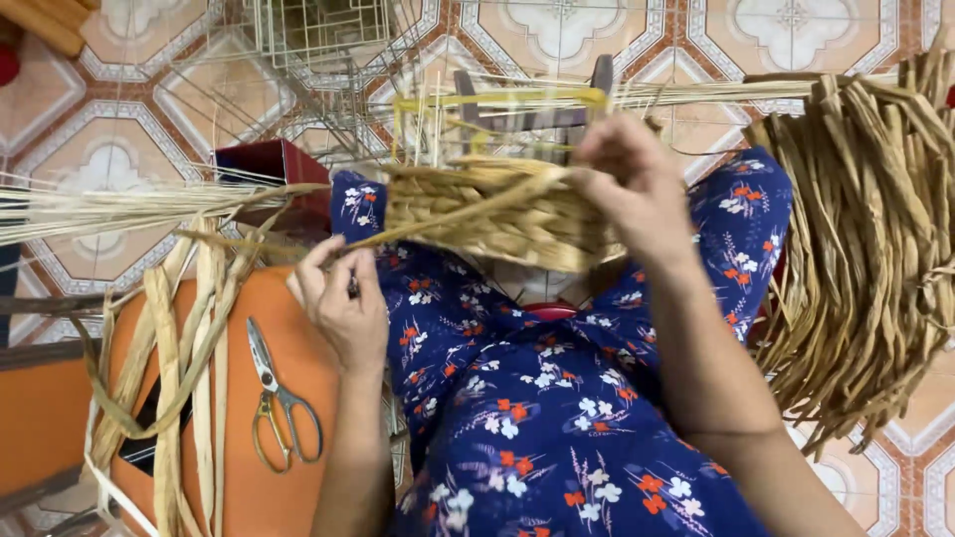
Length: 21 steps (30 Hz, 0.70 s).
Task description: The person weaves a basket by hand, threading dried plant stalks through a wire frame and pressing the layers down to tighten the structure.
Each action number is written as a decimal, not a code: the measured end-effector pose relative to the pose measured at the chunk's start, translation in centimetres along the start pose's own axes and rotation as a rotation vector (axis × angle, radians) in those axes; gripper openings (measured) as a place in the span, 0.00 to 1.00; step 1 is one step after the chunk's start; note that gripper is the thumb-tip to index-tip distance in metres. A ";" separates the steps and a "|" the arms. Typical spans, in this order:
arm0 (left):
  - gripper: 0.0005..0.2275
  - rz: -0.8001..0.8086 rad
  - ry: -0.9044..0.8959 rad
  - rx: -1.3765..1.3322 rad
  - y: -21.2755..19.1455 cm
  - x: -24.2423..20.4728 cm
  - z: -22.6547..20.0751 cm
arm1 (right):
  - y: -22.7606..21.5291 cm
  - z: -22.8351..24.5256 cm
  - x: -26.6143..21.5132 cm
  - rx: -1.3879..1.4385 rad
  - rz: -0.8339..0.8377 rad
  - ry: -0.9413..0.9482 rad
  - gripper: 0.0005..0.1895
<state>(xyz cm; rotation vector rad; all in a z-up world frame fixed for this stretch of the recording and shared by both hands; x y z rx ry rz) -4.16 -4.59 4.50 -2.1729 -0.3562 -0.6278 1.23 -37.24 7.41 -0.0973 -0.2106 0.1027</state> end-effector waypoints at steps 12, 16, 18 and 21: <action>0.21 0.562 -0.418 -0.665 5.0 -3.6 -0.9 | -8.0 -4.4 -9.2 0.156 0.062 0.165 0.09; 0.17 0.655 -0.338 -0.214 0.2 -1.5 -4.1 | -7.9 -3.4 -10.4 0.061 0.040 0.212 0.11; 0.14 0.573 -0.178 -0.080 -2.9 -0.2 -6.1 | -7.4 -2.8 -10.6 -0.013 0.038 0.207 0.11; 0.07 0.122 0.052 -0.024 -8.3 2.0 -11.2 | -6.7 -1.4 -10.6 -0.218 0.009 0.108 0.10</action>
Point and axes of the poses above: each hand's wrist, its own x-axis towards the middle knuckle, its own y-axis out of the palm, z = x × y, the point moved 5 cm from there along x, towards the middle knuckle, and after that the axes turned 7 degrees about z, right-handed, at the moved point
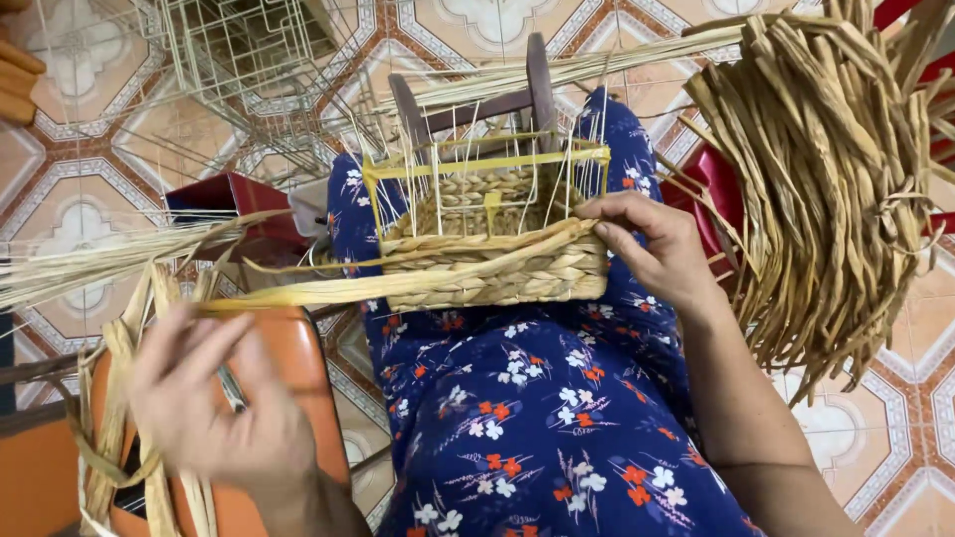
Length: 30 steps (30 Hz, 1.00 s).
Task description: The person weaves a basket by hand, threading dried plant stalks through a wire frame and pressing the layers down to tighten the structure.
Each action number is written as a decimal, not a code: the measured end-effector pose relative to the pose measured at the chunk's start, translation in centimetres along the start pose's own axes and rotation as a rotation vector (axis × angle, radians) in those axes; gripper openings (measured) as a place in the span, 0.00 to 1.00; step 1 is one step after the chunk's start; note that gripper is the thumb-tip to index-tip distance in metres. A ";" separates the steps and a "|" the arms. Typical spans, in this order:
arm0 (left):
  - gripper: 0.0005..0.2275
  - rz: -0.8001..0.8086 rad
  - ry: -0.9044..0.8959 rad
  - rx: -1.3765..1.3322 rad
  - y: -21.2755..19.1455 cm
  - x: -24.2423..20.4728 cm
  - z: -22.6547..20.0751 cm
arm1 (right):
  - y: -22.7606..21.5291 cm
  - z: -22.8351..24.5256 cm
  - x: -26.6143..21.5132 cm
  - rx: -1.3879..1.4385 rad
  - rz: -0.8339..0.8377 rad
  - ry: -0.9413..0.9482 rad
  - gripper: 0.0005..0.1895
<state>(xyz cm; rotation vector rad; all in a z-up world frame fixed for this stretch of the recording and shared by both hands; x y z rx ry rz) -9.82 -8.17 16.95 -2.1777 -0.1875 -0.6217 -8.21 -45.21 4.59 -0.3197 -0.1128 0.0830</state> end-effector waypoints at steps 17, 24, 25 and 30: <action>0.07 0.982 0.493 0.082 18.6 5.9 -9.9 | -2.4 7.2 -0.7 -0.367 -0.220 -0.097 0.12; 0.05 0.728 0.639 -0.153 12.8 10.4 -9.6 | 0.1 5.6 1.3 -0.414 -0.081 -0.113 0.14; 0.06 0.506 0.688 -0.135 10.3 11.4 -11.1 | 0.2 5.1 1.4 -0.433 -0.084 -0.082 0.12; 0.09 0.379 0.611 -0.251 11.2 8.1 -11.3 | 0.5 3.8 1.1 -0.509 -0.102 -0.092 0.09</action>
Point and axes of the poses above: each hand's wrist, its own x-axis towards the middle knuckle, its own y-axis out of the palm, z = x × y, the point moved 5 cm from there along x, towards the middle knuckle, and after that the axes turned 7 degrees about z, right-handed, at the moved point
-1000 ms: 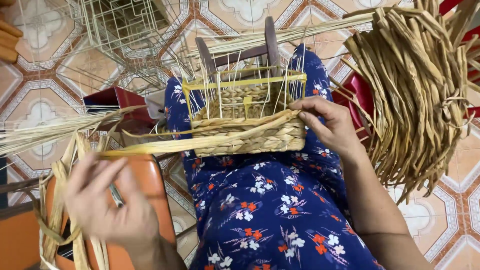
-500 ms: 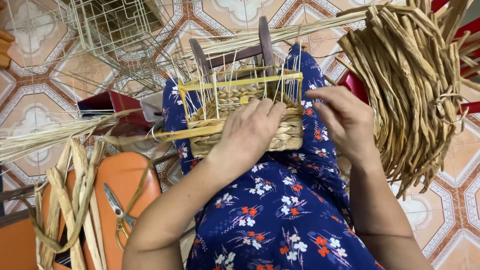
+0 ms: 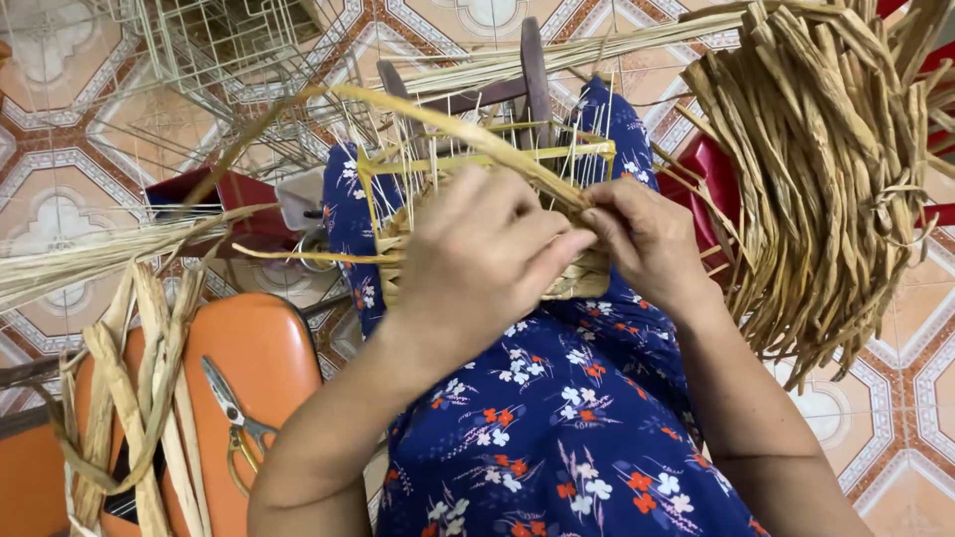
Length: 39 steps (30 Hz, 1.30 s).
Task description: The person weaves a basket by hand, threading dried plant stalks through a wire frame and pressing the layers down to tighten the structure.
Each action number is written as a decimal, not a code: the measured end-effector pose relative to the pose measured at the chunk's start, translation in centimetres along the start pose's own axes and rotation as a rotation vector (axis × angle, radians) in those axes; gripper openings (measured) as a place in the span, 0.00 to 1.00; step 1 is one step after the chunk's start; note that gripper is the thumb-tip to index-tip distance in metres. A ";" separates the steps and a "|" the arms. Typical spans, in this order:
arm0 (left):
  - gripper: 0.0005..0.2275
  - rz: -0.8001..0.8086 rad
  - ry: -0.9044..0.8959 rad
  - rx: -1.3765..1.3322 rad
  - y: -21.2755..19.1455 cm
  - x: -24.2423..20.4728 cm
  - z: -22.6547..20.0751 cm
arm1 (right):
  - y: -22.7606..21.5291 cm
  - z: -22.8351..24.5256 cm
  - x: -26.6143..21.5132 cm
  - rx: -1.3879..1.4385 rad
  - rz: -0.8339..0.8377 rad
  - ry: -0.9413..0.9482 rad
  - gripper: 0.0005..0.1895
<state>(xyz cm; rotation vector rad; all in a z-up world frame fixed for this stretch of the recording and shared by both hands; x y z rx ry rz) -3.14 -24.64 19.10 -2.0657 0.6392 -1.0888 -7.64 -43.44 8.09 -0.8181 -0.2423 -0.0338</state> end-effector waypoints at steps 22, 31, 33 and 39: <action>0.09 0.162 -0.258 0.076 6.5 -3.9 3.6 | 0.1 0.8 0.7 0.346 0.055 0.055 0.07; 0.22 0.257 -0.307 0.086 4.2 -4.0 2.1 | 0.8 -0.5 0.2 0.269 -0.047 0.181 0.04; 0.30 0.317 -0.254 0.103 5.5 -3.9 1.4 | -0.1 0.3 0.6 0.187 -0.034 0.142 0.04; 0.10 0.380 -0.228 0.193 6.5 -5.1 3.3 | -2.5 1.8 -0.5 0.196 -0.134 0.193 0.08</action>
Point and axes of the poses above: each hand's wrist, its own x-axis towards the middle knuckle, its own y-axis out of the palm, z = x × y, the point moved 5 cm from there along x, towards the middle knuckle, and after that the axes turned 7 degrees about z, right-handed, at the moved point
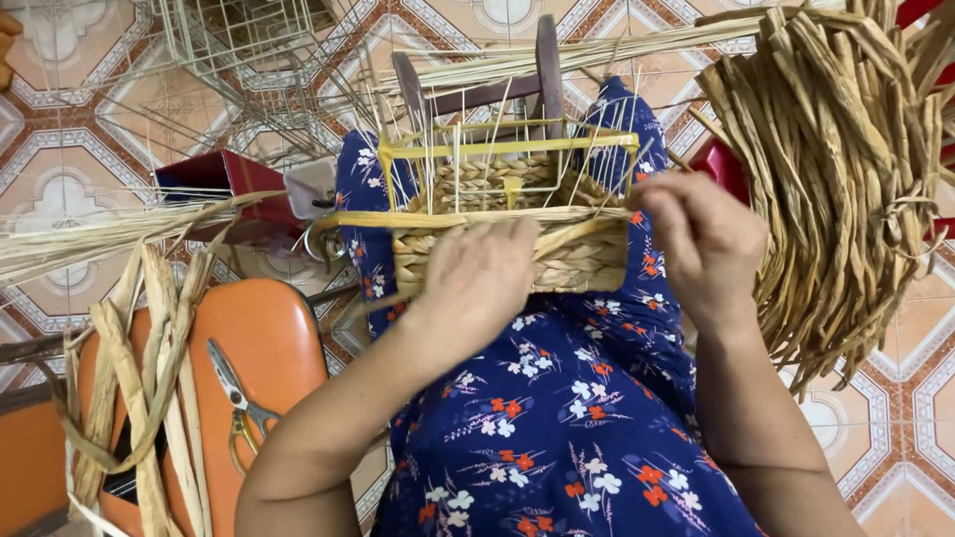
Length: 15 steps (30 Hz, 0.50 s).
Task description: The person weaves a basket by hand, threading dried plant stalks through a wire frame and pressing the layers down to tighten the structure.
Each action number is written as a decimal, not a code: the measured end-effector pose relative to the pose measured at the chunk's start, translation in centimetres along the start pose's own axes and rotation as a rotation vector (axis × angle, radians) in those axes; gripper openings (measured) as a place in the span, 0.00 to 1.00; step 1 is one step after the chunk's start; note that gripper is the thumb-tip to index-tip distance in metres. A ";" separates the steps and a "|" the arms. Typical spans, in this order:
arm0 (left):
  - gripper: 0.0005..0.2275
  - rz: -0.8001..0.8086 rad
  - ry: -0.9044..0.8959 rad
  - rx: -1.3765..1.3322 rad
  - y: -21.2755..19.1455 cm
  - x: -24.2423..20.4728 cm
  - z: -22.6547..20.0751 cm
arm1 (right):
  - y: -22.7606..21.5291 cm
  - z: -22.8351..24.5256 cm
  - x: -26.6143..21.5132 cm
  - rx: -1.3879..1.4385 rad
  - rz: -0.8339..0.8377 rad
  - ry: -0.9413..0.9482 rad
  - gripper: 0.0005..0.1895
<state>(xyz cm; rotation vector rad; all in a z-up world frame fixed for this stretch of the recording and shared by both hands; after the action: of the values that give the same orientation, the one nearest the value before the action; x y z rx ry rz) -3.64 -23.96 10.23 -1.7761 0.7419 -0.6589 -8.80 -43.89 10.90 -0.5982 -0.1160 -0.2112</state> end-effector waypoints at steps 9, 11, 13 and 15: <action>0.15 0.457 -0.075 -1.049 -5.5 -2.0 5.8 | 3.5 2.1 -0.1 -0.237 0.133 -0.352 0.17; 0.19 0.277 0.303 -1.554 -6.0 -2.7 7.4 | 3.7 1.2 0.0 -0.214 0.106 -0.296 0.12; 0.21 0.179 0.284 -1.758 -7.2 -1.0 6.7 | 3.8 0.9 0.2 -0.232 0.096 -0.267 0.11; 0.23 0.071 0.254 -1.959 -6.5 0.4 6.2 | 3.9 0.8 0.2 -0.246 0.091 -0.238 0.09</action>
<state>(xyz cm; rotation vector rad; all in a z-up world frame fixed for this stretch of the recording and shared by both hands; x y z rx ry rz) 2.31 -18.81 14.63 -3.3150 1.9665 0.1704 -7.74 -40.35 9.44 -0.8705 -0.2947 -0.0651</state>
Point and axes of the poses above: each hand's wrist, its own x-axis towards the middle knuckle, its own y-axis out of the palm, z = x × y, the point moved 5 cm from there along x, towards the middle knuckle, and after that the axes turned 7 degrees about z, right-handed, at the moved point
